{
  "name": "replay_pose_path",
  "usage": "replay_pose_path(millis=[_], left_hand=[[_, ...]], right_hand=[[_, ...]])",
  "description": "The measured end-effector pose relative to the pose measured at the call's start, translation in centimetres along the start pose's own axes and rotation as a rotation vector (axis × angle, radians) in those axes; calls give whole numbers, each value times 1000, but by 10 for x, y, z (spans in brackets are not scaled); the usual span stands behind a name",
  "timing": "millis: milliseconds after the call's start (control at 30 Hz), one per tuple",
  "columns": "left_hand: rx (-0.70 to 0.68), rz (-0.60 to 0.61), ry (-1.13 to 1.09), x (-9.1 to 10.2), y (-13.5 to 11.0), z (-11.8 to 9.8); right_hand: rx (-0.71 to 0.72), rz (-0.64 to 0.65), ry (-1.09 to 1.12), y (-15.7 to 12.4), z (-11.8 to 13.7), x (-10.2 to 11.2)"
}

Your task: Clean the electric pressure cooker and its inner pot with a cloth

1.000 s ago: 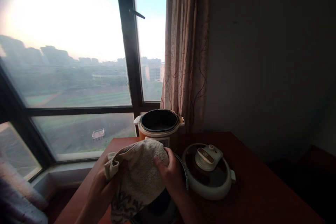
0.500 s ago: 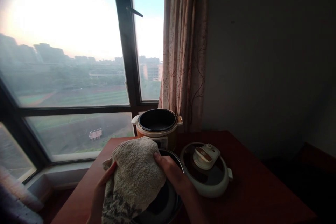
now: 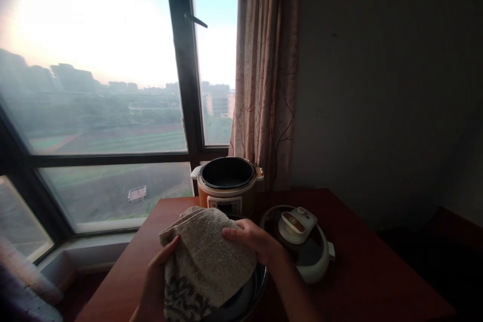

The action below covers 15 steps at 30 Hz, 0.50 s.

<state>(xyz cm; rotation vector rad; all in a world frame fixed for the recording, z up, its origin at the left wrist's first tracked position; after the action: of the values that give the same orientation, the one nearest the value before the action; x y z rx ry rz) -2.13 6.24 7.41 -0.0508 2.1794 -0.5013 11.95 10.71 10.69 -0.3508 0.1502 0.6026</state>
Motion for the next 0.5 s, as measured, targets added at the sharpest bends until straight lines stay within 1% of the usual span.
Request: replay_pose_path(millis=[100, 167, 233, 300, 367, 433, 467, 500], left_hand=[[19, -15, 36, 1, 6, 2], [8, -20, 90, 1, 11, 2], [-84, 21, 165, -1, 16, -6], [-269, 95, 286, -4, 18, -22], [-522, 122, 501, 0, 16, -44], [-799, 55, 806, 10, 8, -67], [-924, 10, 958, 15, 3, -75], [-1017, -29, 1087, 20, -1, -80]], right_hand=[[5, 50, 50, -1, -4, 2], [33, 46, 80, -5, -1, 4], [57, -3, 85, -12, 7, 9], [86, -71, 42, -22, 22, 16], [113, -129, -78, -33, 41, 20], [142, -176, -285, -45, 62, 18], [160, -208, -416, -50, 72, 15], [180, -251, -562, -56, 79, 10]])
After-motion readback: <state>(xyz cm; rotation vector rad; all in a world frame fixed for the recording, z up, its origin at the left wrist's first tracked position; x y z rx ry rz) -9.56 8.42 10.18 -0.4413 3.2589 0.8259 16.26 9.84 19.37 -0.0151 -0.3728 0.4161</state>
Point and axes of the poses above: each hand's wrist, its own y-axis towards the middle knuckle, its own x-axis out of the back of the hand, z = x × y, the point moved 9 cm from there along y, towards the middle knuckle, and after that the axes turned 9 degrees about -x, right-handed, at the moved point
